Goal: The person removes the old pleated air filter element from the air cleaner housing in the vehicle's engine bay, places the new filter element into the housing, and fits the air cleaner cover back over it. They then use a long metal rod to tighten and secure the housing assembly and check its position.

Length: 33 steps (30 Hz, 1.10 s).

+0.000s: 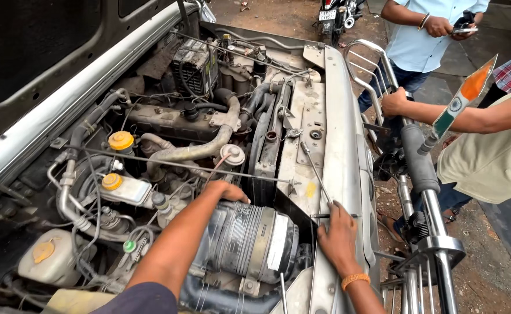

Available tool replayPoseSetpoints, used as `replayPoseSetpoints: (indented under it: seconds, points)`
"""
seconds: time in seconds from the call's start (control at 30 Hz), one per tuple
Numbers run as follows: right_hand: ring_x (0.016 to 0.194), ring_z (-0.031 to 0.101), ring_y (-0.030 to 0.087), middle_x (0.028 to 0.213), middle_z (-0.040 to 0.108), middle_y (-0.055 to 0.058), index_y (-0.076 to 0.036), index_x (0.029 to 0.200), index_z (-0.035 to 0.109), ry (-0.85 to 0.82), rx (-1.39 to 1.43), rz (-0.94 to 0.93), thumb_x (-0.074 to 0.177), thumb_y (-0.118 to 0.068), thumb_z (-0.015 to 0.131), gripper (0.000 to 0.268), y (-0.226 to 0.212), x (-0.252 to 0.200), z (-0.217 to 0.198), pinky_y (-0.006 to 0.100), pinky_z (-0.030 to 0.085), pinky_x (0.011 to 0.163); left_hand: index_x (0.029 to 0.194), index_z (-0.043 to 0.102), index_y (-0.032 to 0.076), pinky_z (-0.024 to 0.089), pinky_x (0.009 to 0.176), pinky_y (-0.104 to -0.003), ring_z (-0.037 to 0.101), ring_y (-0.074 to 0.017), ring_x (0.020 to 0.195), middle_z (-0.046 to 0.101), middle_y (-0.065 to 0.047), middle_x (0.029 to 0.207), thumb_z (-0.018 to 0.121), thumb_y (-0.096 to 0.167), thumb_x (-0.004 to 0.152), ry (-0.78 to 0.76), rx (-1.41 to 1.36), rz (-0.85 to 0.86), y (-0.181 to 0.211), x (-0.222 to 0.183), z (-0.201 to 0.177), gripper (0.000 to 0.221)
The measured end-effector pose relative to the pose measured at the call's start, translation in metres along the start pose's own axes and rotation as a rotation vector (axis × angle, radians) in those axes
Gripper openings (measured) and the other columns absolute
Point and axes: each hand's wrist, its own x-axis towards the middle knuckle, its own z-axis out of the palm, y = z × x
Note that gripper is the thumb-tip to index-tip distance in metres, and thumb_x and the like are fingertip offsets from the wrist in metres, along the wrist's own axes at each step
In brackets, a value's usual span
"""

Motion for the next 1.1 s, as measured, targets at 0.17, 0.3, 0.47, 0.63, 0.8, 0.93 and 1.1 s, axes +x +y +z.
replayPoseSetpoints:
  seconds: [0.17, 0.3, 0.47, 0.63, 0.8, 0.93, 1.1]
  points:
    - [0.131, 0.050, 0.033, 0.141, 0.054, 0.017, -0.003, 0.126, 0.061, -0.072, -0.140, 0.113, 0.084, -0.017, 0.063, 0.044, -0.006, 0.002, 0.014, 0.049, 0.029, 0.115, 0.144, 0.058, 0.014, 0.032, 0.119, -0.048, 0.044, -0.0312, 0.144, 0.044, -0.015, 0.159, 0.062, 0.054, 0.090, -0.125, 0.034, -0.023, -0.007, 0.047, -0.003, 0.067]
    - [0.128, 0.053, 0.030, 0.138, 0.057, 0.015, -0.005, 0.124, 0.063, -0.119, -0.181, 0.161, 0.087, -0.017, 0.060, 0.039, -0.012, 0.005, 0.009, 0.048, 0.029, 0.117, 0.137, 0.066, 0.013, 0.034, 0.117, -0.047, 0.051, -0.0278, 0.140, 0.051, -0.014, 0.157, 0.061, 0.043, 0.088, -0.301, 0.066, -0.034, -0.009, 0.106, 0.006, 0.058]
    - [0.128, 0.053, 0.030, 0.137, 0.057, 0.015, -0.005, 0.123, 0.063, -0.126, -0.195, 0.165, 0.086, -0.016, 0.060, 0.039, -0.013, 0.005, 0.009, 0.048, 0.029, 0.117, 0.121, 0.070, 0.014, 0.038, 0.108, -0.045, 0.055, -0.0230, 0.119, 0.060, -0.009, 0.136, 0.062, 0.040, 0.089, -0.392, -0.007, -0.009, -0.029, 0.132, 0.025, 0.042]
    - [0.127, 0.053, 0.031, 0.136, 0.057, 0.017, -0.004, 0.125, 0.063, -0.098, -0.208, 0.165, 0.086, -0.016, 0.061, 0.041, -0.012, 0.009, 0.013, 0.049, 0.029, 0.115, 0.100, 0.075, 0.015, 0.043, 0.096, -0.043, 0.060, -0.0169, 0.092, 0.071, -0.003, 0.110, 0.062, 0.037, 0.090, -0.478, -0.093, 0.026, -0.039, 0.155, 0.025, 0.027]
    - [0.127, 0.053, 0.033, 0.134, 0.058, 0.017, -0.004, 0.123, 0.064, -0.093, -0.169, 0.173, 0.084, -0.015, 0.061, 0.041, -0.012, 0.004, 0.011, 0.050, 0.030, 0.113, 0.092, 0.078, 0.014, 0.047, 0.090, -0.042, 0.064, -0.0155, 0.080, 0.078, -0.001, 0.097, 0.065, 0.034, 0.090, -0.475, -0.136, 0.113, -0.005, 0.156, 0.030, 0.024]
    - [0.127, 0.054, 0.033, 0.135, 0.059, 0.017, -0.004, 0.121, 0.064, -0.095, -0.152, 0.144, 0.084, -0.016, 0.061, 0.039, -0.011, 0.007, 0.012, 0.048, 0.031, 0.114, 0.102, 0.077, 0.011, 0.048, 0.094, -0.044, 0.065, -0.0207, 0.093, 0.075, -0.006, 0.107, 0.069, 0.035, 0.088, -0.302, -0.142, 0.201, 0.010, 0.140, 0.015, 0.029]
    - [0.116, 0.058, 0.032, 0.116, 0.065, 0.015, -0.007, 0.108, 0.069, 0.037, -0.153, 0.083, 0.085, -0.009, 0.062, 0.024, -0.014, 0.003, 0.009, 0.046, 0.038, 0.106, 0.115, 0.075, 0.007, 0.049, 0.098, -0.047, 0.066, -0.0273, 0.108, 0.072, -0.011, 0.119, 0.074, 0.035, 0.086, -0.084, -0.174, 0.231, -0.023, 0.113, 0.018, 0.041]
